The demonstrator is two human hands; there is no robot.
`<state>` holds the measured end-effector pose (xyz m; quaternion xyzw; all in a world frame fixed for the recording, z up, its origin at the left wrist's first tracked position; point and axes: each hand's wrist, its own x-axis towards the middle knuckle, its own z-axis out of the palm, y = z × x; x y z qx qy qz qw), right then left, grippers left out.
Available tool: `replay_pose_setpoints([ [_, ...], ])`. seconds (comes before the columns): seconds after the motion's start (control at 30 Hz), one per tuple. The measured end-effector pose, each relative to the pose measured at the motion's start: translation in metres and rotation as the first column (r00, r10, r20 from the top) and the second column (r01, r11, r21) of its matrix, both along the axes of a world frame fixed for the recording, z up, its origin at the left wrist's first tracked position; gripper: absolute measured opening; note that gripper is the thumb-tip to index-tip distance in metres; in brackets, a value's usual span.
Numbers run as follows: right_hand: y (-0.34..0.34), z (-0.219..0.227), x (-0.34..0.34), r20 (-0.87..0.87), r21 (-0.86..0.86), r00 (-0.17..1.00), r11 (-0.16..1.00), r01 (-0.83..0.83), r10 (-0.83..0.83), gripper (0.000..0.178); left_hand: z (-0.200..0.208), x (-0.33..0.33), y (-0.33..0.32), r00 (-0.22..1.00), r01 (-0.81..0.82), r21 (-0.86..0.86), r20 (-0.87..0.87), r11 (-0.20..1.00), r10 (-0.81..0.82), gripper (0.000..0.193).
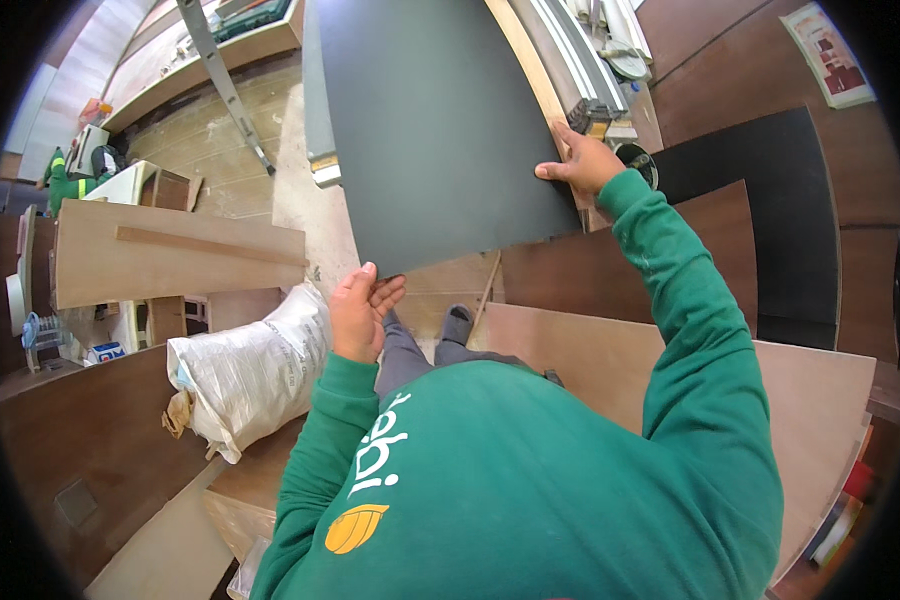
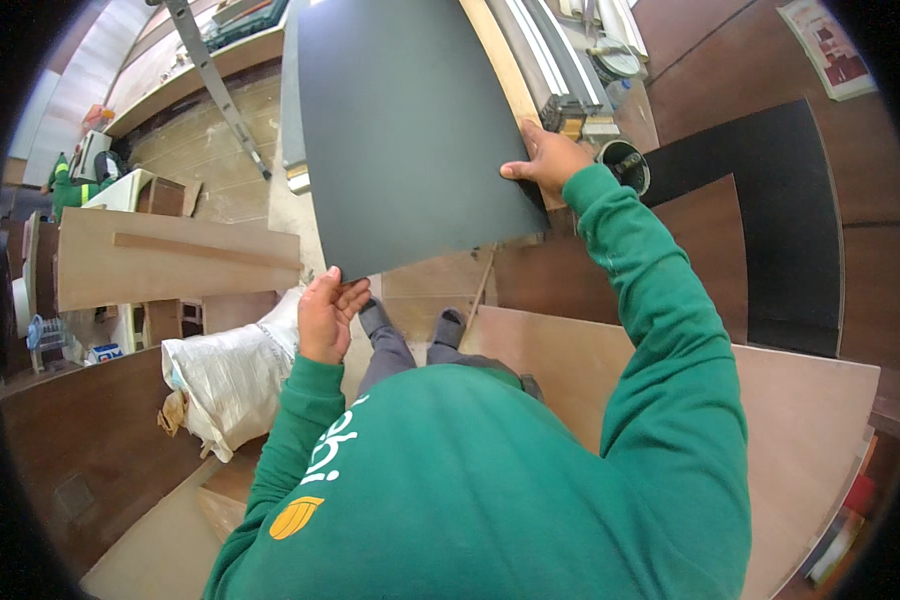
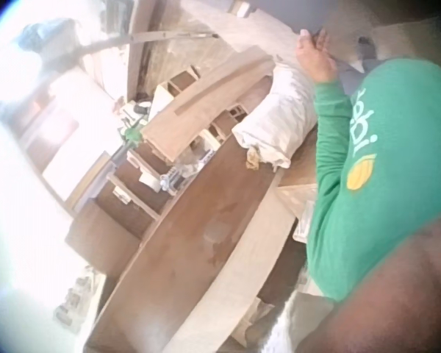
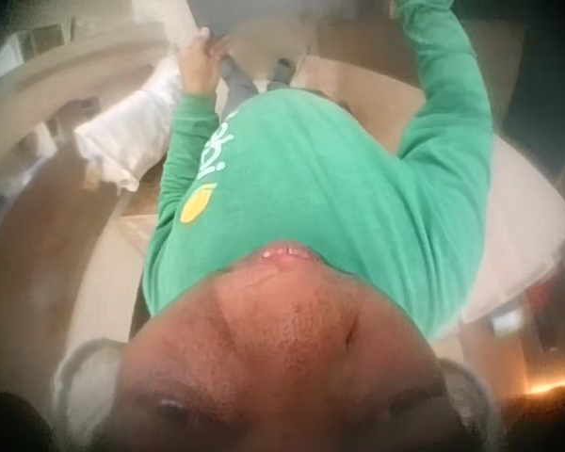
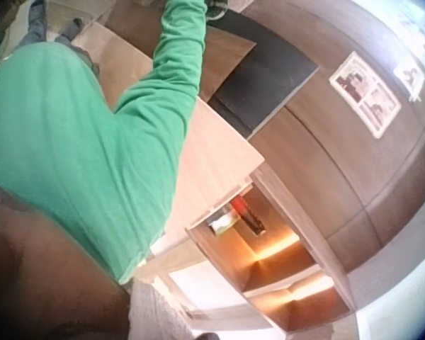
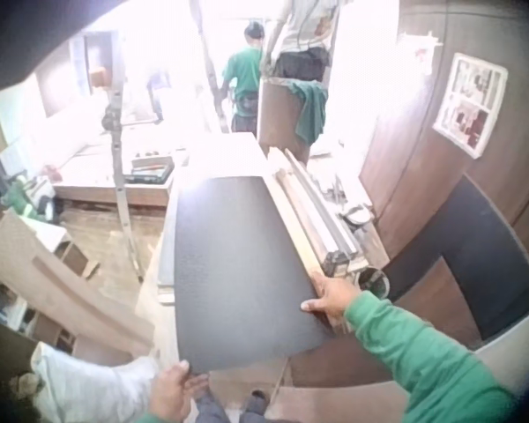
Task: The person handles a light-colored wooden panel and a dark laminate sheet in a workshop. They position the dark sheet onto the panel and press it down to adhere it, then flip the panel to inspect the result. Other workers are visible in the background.
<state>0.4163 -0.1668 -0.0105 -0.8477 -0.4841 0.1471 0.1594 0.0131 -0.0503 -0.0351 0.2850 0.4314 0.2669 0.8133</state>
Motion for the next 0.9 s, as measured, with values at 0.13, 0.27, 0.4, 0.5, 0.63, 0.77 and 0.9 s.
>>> replay_pose_setpoints([
  [0.13, 0.021, 0.045, -0.064, 0.282, 0.009, 0.959, 0.999, -0.031, 0.027, 0.073, 0.005, -0.004, 0.005, 0.99, 0.063, 0.015, -0.128, 0.998, -0.061, 0.021],
  [0.27, 0.049, 0.045, -0.163, 0.184, 0.267, 0.932, 0.896, -0.354, 0.313, 0.056, 0.006, -0.004, 0.022, 0.979, 0.158, 0.022, -0.132, 0.987, -0.154, 0.018],
  [0.4, 0.069, 0.014, -0.249, 0.091, 0.41, 0.882, 0.789, -0.457, 0.463, 0.054, -0.004, -0.012, 0.03, 0.972, 0.219, 0.067, -0.099, 0.974, -0.212, 0.021],
  [0.5, 0.073, 0.009, -0.269, -0.046, 0.416, 0.866, 0.798, -0.436, 0.498, 0.055, 0.002, -0.01, 0.027, 0.981, 0.188, 0.099, -0.059, 0.977, -0.183, 0.024],
  [0.63, 0.08, -0.005, -0.272, -0.094, 0.394, 0.874, 0.824, -0.407, 0.477, 0.057, 0.006, -0.005, 0.022, 0.983, 0.181, 0.128, -0.054, 0.975, -0.175, 0.024],
  [0.77, 0.086, -0.014, -0.265, -0.158, 0.382, 0.889, 0.857, -0.346, 0.43, 0.057, -0.004, -0.009, 0.025, 0.977, 0.203, 0.118, -0.089, 0.972, -0.194, 0.024],
  [0.9, 0.08, -0.027, -0.234, -0.015, 0.232, 0.957, 0.932, -0.28, 0.291, 0.058, -0.003, -0.008, 0.028, 0.967, 0.236, 0.094, -0.126, 0.967, -0.223, 0.022],
])
